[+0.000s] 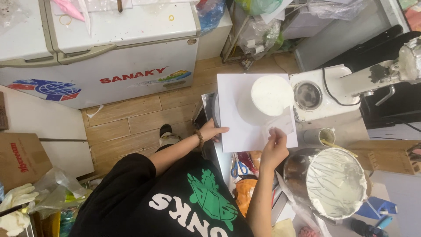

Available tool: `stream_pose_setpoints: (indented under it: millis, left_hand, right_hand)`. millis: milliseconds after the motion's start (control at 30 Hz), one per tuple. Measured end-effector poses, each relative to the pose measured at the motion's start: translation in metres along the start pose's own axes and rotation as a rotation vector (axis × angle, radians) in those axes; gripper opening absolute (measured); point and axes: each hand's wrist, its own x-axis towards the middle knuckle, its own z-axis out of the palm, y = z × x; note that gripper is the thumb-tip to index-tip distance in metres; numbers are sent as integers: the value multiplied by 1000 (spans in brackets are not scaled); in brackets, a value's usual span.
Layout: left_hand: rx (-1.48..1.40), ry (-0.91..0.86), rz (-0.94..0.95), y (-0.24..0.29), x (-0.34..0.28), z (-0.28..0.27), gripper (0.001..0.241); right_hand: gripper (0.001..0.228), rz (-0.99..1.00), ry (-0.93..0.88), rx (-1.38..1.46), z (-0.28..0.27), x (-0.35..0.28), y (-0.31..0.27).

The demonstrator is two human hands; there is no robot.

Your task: Frosting a small round cake with white cream using a spatula.

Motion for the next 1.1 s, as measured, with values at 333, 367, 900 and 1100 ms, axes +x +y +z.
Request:
stream_pose_setpoints:
  millis: [333,367,900,1100]
  left_hand:
    - [48,36,-24,13,8,-24,86]
    - [38,40,-21,14,10,-27,84]
    - [-306,17,42,37,17,-72,84]
    - [-309,-7,-104,8,-9,-47,114]
  right_hand:
    - [19,104,-44,87,-44,-31,21]
    - [20,135,-46,103,-52,-37,26]
    - [32,151,2,355,-3,-14,45]
    - [34,95,-67,204,8,-24,28]
